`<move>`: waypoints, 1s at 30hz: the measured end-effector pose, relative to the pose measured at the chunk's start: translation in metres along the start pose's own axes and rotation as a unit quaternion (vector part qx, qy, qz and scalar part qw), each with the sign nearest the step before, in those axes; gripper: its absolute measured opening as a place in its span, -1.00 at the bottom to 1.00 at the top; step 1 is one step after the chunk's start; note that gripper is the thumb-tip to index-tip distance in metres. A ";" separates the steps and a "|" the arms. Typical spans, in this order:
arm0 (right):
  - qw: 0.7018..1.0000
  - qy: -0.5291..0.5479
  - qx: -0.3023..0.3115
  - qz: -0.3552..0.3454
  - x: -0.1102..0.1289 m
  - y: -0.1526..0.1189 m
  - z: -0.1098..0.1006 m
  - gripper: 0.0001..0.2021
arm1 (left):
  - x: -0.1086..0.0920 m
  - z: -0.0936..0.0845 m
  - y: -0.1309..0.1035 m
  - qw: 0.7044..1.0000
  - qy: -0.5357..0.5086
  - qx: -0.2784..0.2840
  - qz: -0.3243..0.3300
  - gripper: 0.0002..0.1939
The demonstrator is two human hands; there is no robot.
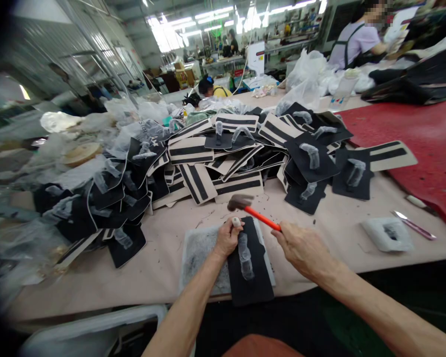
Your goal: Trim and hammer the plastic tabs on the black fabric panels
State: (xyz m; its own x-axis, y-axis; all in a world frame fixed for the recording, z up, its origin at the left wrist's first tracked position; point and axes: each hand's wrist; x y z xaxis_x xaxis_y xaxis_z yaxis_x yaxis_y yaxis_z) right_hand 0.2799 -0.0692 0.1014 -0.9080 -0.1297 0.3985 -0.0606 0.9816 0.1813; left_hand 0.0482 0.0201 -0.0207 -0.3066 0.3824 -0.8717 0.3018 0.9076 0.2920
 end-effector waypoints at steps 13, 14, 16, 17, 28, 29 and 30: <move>0.994 -0.081 0.020 -0.076 0.003 0.000 -0.006 -0.62 | 0.002 0.001 -0.001 1.000 -0.001 0.011 -0.011 -0.92; 0.997 -0.062 0.007 -0.054 0.004 0.000 -0.007 -0.61 | 0.001 0.001 -0.001 1.000 -0.003 0.011 -0.010 -0.91; 0.999 -0.014 -0.043 -0.003 0.005 0.001 -0.008 -0.58 | 0.002 0.001 0.000 1.000 -0.001 0.007 -0.007 -0.89; 0.999 0.001 -0.050 0.014 0.004 0.001 -0.007 -0.58 | 0.002 0.000 0.000 1.000 0.002 0.005 -0.008 -0.88; 0.982 -0.021 0.104 0.157 -0.021 0.005 0.012 -0.79 | -0.080 0.028 0.057 0.991 0.055 -0.102 -0.073 -0.85; 0.984 -0.040 0.078 0.152 -0.027 0.008 0.013 -0.81 | -0.096 0.039 0.073 0.993 0.040 -0.097 -0.057 -0.78; 0.991 -0.075 0.046 0.105 -0.033 0.011 0.012 -0.81 | -0.112 0.050 0.089 0.995 0.028 -0.088 -0.041 -0.73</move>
State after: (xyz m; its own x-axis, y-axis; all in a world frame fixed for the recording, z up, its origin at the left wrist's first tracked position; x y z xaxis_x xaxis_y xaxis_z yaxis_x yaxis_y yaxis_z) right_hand 0.3038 -0.0523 0.0798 -0.9556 0.0934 0.2796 0.1042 0.9943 0.0241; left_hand 0.1547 0.0490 0.0832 -0.3746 0.3107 -0.8736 0.1117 0.9504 0.2901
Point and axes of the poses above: each hand's wrist, its own y-axis towards the middle knuckle, its own z-axis out of the palm, x = y × z, and after that the axes turned 1 degree about x, right-handed
